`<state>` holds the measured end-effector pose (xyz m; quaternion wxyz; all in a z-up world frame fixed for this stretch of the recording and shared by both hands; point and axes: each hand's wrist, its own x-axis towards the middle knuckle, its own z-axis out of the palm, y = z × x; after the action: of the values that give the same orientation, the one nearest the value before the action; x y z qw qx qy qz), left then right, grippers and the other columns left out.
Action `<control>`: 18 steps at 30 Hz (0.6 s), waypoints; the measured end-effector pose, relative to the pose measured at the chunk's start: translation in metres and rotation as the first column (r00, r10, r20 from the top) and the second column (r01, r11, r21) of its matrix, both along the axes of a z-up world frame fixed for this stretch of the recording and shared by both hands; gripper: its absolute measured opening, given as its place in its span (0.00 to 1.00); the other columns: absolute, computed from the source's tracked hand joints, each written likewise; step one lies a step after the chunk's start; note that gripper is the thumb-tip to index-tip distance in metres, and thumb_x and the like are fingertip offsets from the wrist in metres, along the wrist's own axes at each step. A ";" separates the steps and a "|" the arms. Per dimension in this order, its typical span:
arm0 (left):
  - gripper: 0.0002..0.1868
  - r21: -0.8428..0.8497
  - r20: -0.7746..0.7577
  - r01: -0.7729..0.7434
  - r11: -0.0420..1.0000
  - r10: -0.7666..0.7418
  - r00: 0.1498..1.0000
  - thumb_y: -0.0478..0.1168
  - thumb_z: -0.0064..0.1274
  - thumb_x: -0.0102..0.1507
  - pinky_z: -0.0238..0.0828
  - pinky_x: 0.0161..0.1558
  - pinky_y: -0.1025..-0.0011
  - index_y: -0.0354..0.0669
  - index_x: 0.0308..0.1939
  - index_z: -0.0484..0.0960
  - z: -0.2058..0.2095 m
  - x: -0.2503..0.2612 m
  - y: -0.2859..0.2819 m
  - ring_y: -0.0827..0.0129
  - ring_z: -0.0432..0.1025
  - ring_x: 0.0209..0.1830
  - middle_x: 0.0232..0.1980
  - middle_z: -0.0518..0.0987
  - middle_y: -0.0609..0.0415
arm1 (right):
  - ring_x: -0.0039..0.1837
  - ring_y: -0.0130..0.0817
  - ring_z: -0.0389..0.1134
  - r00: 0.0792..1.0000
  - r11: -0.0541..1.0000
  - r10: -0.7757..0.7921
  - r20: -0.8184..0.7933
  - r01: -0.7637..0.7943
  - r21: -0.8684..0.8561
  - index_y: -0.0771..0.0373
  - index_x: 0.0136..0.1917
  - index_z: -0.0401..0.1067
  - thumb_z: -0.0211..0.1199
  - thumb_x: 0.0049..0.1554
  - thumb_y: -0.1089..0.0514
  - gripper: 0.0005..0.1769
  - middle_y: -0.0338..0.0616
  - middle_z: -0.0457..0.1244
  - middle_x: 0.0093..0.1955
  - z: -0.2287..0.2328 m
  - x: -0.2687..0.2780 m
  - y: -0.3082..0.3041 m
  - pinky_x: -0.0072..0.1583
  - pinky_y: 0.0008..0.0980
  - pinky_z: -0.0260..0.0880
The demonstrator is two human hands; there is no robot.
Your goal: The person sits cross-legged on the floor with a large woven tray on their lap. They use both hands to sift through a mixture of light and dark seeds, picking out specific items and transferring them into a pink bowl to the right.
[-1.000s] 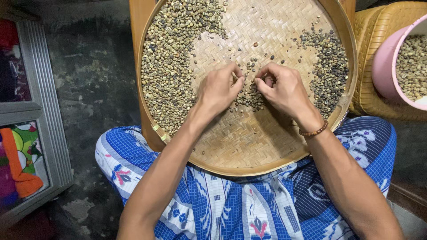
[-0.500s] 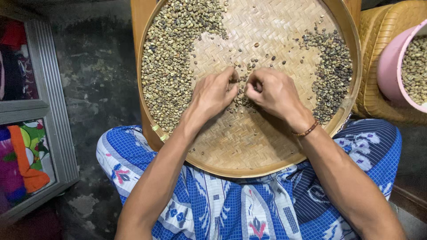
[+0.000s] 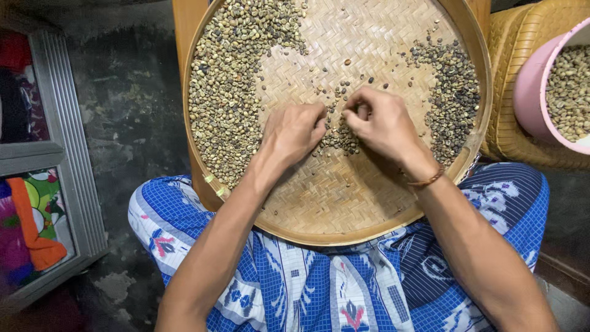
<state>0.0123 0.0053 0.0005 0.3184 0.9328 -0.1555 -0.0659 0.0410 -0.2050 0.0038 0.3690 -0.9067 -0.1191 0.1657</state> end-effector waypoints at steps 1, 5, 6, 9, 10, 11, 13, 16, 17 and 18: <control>0.04 0.034 -0.012 0.006 0.999 -0.005 1.000 0.35 0.51 0.62 0.70 0.28 0.57 0.40 0.32 0.77 0.000 0.000 -0.002 0.58 0.72 0.22 0.25 0.78 0.47 | 0.37 0.32 0.65 0.997 0.999 0.027 0.067 -0.025 -0.026 0.64 0.45 0.76 0.66 0.55 0.61 0.05 0.43 0.67 0.37 0.002 -0.002 0.003 0.40 0.33 0.68; 0.04 -0.018 0.014 0.024 1.000 -0.024 1.000 0.34 0.52 0.58 0.69 0.28 0.55 0.39 0.29 0.75 -0.001 -0.002 -0.002 0.54 0.73 0.23 0.27 0.79 0.44 | 0.37 0.33 0.66 0.988 0.993 0.072 0.140 -0.059 -0.098 0.66 0.44 0.76 0.67 0.54 0.60 0.07 0.46 0.67 0.37 0.007 -0.005 0.011 0.40 0.34 0.68; 0.04 -0.029 0.059 0.028 0.999 -0.026 0.998 0.35 0.53 0.58 0.69 0.27 0.56 0.39 0.29 0.75 -0.002 -0.003 -0.002 0.55 0.73 0.23 0.27 0.79 0.45 | 0.36 0.33 0.66 0.991 0.993 0.064 0.114 -0.052 -0.106 0.65 0.44 0.76 0.66 0.53 0.60 0.07 0.46 0.67 0.36 0.006 -0.005 0.011 0.40 0.34 0.68; 0.05 -0.201 0.056 0.002 0.979 0.009 0.998 0.37 0.54 0.59 0.68 0.26 0.61 0.40 0.32 0.76 -0.006 -0.005 -0.005 0.58 0.71 0.24 0.27 0.78 0.47 | 0.37 0.34 0.66 0.988 0.997 0.065 0.140 -0.058 -0.053 0.67 0.41 0.74 0.67 0.52 0.61 0.07 0.47 0.66 0.36 0.002 -0.005 0.006 0.41 0.35 0.68; 0.04 -0.338 -0.044 -0.053 0.939 0.040 0.998 0.36 0.54 0.59 0.68 0.26 0.63 0.40 0.32 0.77 -0.007 -0.007 -0.007 0.61 0.70 0.24 0.27 0.77 0.49 | 0.39 0.33 0.66 0.997 0.990 0.020 0.071 -0.030 0.137 0.67 0.41 0.74 0.66 0.53 0.61 0.06 0.46 0.66 0.37 0.001 -0.005 0.002 0.42 0.34 0.69; 0.03 -0.459 -0.146 -0.117 0.881 0.055 0.988 0.36 0.54 0.60 0.68 0.26 0.66 0.40 0.33 0.77 -0.008 -0.005 -0.008 0.64 0.69 0.24 0.26 0.76 0.50 | 0.41 0.32 0.66 1.000 0.947 -0.012 -0.001 0.011 0.322 0.67 0.42 0.73 0.66 0.54 0.61 0.06 0.45 0.67 0.39 0.000 -0.005 -0.001 0.44 0.32 0.69; 0.05 -0.620 -0.492 -0.385 0.684 0.043 0.870 0.36 0.49 0.65 0.61 0.23 0.71 0.41 0.35 0.76 -0.005 0.003 -0.010 0.70 0.65 0.22 0.28 0.76 0.53 | 0.41 0.29 0.65 0.955 0.759 -0.046 -0.293 0.224 0.611 0.66 0.42 0.71 0.63 0.56 0.62 0.05 0.44 0.67 0.40 0.001 -0.004 -0.014 0.44 0.29 0.68; 0.07 -0.700 -0.707 -0.613 0.367 -0.229 0.669 0.38 0.42 0.66 0.63 0.25 0.74 0.43 0.36 0.75 0.007 0.019 -0.027 0.73 0.67 0.24 0.32 0.79 0.51 | 0.38 0.27 0.65 0.743 0.437 0.078 -0.665 0.574 0.692 0.65 0.41 0.68 0.58 0.60 0.61 0.06 0.43 0.67 0.39 0.012 -0.004 -0.042 0.41 0.24 0.65; 0.08 -0.695 -0.716 -0.669 0.266 -0.345 0.607 0.39 0.40 0.66 0.66 0.27 0.74 0.44 0.36 0.74 0.012 0.021 -0.036 0.72 0.69 0.26 0.33 0.80 0.49 | 0.38 0.27 0.66 0.727 0.407 0.108 -0.678 0.591 0.697 0.65 0.40 0.67 0.57 0.60 0.60 0.08 0.42 0.67 0.39 0.018 -0.009 -0.054 0.40 0.24 0.65; 0.09 -0.693 -0.716 -0.662 0.285 -0.376 0.588 0.40 0.40 0.66 0.65 0.26 0.74 0.43 0.37 0.75 0.019 0.021 -0.049 0.72 0.69 0.26 0.34 0.80 0.48 | 0.38 0.26 0.67 0.711 0.375 0.138 -0.689 0.606 0.701 0.64 0.39 0.66 0.55 0.60 0.59 0.09 0.41 0.67 0.38 0.023 -0.013 -0.065 0.39 0.24 0.65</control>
<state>0.0335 -0.0436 0.0191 0.8374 0.4246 0.0973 -0.3303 0.0278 -0.2696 0.0268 0.8317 -0.4461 0.0902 0.3180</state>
